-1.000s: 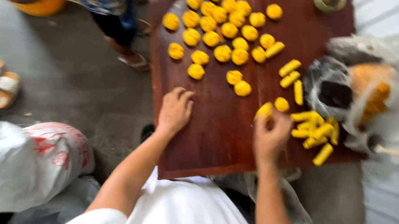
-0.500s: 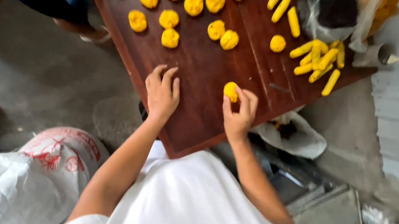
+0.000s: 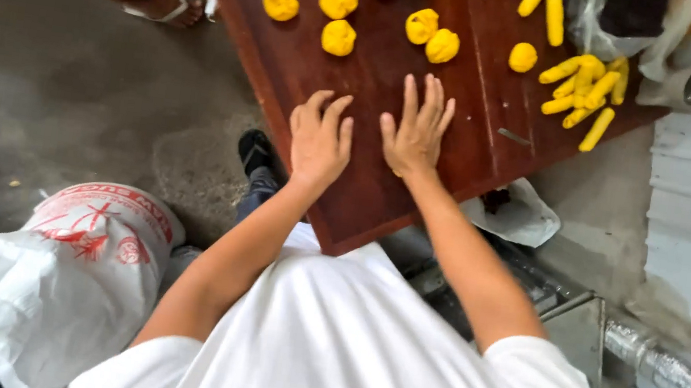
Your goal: Shaping and rolling portions of yellow dough into cylindrical shapes on a wooden table.
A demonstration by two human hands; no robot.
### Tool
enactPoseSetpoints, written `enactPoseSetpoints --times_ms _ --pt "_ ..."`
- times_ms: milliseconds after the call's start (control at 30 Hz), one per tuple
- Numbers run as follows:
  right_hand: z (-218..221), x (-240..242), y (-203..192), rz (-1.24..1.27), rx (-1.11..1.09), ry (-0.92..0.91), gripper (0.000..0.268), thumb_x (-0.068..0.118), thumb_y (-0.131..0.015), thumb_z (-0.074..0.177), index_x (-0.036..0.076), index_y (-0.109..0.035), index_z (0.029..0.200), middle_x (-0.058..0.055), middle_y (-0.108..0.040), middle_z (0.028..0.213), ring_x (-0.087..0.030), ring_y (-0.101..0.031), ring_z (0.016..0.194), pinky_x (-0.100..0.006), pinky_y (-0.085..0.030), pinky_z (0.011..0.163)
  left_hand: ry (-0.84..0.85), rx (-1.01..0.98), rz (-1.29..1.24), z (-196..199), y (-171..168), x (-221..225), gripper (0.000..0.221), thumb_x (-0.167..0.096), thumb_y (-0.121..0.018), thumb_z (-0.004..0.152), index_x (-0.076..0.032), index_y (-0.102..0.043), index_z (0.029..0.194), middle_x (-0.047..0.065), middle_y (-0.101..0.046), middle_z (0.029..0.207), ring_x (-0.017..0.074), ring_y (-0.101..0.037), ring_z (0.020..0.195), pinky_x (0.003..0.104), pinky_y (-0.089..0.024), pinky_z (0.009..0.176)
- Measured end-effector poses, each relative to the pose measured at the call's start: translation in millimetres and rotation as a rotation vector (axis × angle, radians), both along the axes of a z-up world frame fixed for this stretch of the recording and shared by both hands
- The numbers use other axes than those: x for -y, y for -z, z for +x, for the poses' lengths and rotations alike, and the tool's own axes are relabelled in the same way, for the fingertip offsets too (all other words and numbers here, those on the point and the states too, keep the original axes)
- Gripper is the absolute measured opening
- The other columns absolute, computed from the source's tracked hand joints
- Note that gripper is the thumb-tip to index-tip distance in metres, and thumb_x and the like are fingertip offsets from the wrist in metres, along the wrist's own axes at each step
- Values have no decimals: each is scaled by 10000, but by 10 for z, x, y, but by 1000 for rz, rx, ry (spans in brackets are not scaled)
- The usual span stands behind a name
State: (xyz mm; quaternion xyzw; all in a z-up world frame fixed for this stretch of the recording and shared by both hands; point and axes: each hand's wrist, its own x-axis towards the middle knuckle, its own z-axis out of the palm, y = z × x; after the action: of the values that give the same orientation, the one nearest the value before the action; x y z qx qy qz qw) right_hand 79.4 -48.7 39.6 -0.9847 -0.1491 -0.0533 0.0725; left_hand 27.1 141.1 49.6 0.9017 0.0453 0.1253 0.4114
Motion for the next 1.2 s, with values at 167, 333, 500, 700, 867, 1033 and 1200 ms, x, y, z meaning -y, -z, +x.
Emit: enactPoseSetpoints --times_ms 167,333,500,700,867,1033,1200 --pt "301 115 42 95 -139 -20 696 446 -494 1072 54 -305 1614 -233 -337 1589 -420 -270 1505 -632 -159 1228 -50 54 -16 98 16 -20 356 -179 -679 987 -140 -619 1336 136 -537 1353 353 -541 1201 488 -415 1080" --pt "289 50 165 83 2 -69 612 397 -514 1132 70 -329 1615 -222 -359 1574 -417 -331 1484 -619 -207 1248 -16 52 14 11 -16 18 365 -190 -683 969 -143 -616 1325 135 -548 1343 345 -541 1169 477 -423 1061" --pt "191 -6 -20 104 -76 -66 572 394 -520 1079 93 -401 1551 -177 -422 1513 -390 -376 1437 -600 -241 1197 -73 116 55 37 20 42 361 -188 -678 983 -128 -611 1332 131 -550 1324 344 -549 1161 484 -424 1061" --pt "-370 361 3 293 27 -40 539 312 -538 1070 59 -436 1534 -189 -424 1508 -380 -401 1413 -601 -270 1180 -22 138 37 -230 -27 115 414 -112 -677 920 -117 -615 1329 143 -571 1326 373 -558 1188 478 -427 1055" --pt "-750 932 -250 612 -103 -66 480 105 -512 994 69 -499 1473 -138 -473 1479 -334 -457 1396 -568 -372 1184 276 134 98 -614 -166 441 493 1 -604 843 -70 -634 1330 146 -588 1359 378 -544 1286 461 -424 1106" --pt "-1215 987 -210 179 -103 -254 547 24 -579 801 14 -585 1348 -150 -539 1356 -332 -454 1373 -665 -283 1143 563 66 522 -814 -17 1133 495 -199 -544 894 27 -577 1333 202 -544 1416 364 -472 1369 503 -334 1186" --pt "-1517 1115 -36 119 -55 -301 507 74 -558 895 -18 -574 1394 -150 -538 1398 -319 -428 1418 -696 -241 1162 481 45 809 -1213 37 1273 592 -227 -501 927 3 -515 1473 141 -514 1507 312 -406 1436 528 -266 1205"
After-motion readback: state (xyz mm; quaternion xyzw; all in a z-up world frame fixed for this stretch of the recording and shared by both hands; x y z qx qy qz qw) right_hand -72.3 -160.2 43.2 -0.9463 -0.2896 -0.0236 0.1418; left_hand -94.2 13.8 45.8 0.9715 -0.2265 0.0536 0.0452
